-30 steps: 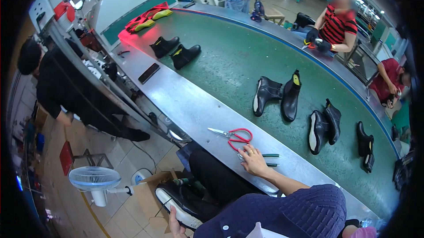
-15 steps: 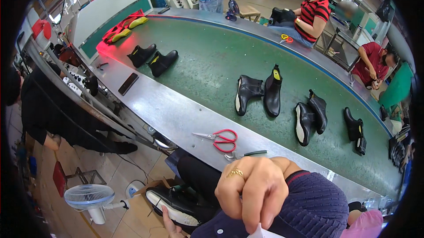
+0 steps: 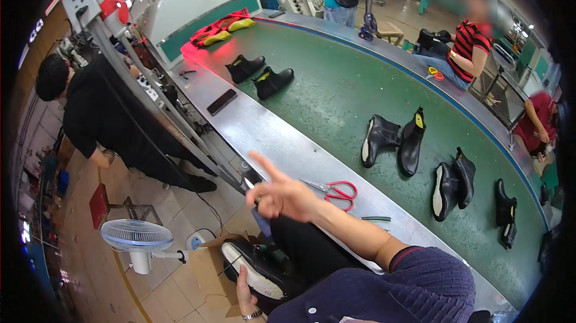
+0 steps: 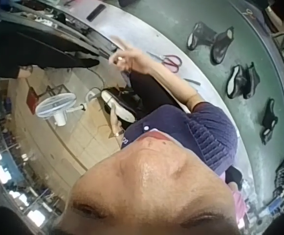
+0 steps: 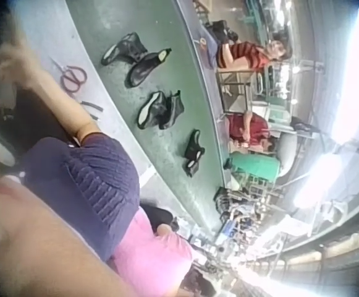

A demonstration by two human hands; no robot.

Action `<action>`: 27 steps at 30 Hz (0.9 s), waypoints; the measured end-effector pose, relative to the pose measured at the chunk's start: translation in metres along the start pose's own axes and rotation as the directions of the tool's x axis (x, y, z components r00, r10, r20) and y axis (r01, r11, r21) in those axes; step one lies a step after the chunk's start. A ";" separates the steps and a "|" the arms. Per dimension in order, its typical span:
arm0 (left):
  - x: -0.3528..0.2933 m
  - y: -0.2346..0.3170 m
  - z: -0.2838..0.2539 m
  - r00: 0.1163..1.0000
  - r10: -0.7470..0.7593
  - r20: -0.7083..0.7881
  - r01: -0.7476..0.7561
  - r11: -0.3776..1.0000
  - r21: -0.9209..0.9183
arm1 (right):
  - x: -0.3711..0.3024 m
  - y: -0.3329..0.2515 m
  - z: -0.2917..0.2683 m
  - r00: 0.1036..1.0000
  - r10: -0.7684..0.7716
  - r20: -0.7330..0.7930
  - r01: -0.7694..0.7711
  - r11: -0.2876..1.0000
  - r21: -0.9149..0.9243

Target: Trimming and assembling shoe components on a factory line.

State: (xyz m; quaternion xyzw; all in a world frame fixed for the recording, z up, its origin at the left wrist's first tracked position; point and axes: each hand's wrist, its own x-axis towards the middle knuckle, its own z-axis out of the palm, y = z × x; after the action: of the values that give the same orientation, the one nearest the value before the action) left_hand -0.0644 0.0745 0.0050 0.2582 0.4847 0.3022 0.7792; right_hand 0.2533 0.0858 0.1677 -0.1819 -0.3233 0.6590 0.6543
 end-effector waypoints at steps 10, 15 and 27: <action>0.004 -0.010 0.005 0.995 0.029 -0.092 -0.022 0.997 0.069 | 0.022 -0.001 -0.064 0.967 -0.207 -0.150 0.232 0.957 0.172; 0.010 -0.009 -0.006 0.999 0.000 -0.043 0.002 0.998 0.056 | -0.020 0.024 -0.073 0.957 0.013 -0.291 -0.061 0.986 -0.155; 0.008 -0.007 0.002 0.997 0.039 -0.067 -0.036 0.998 0.045 | -0.154 0.140 -0.132 0.755 0.327 -0.568 -0.577 0.743 -0.339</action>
State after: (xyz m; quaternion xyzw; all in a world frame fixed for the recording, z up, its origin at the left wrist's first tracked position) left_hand -0.0584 0.0753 -0.0036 0.2737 0.5125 0.3146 0.7506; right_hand 0.2483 -0.0314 -0.0490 -0.5731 -0.2547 0.6310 0.4567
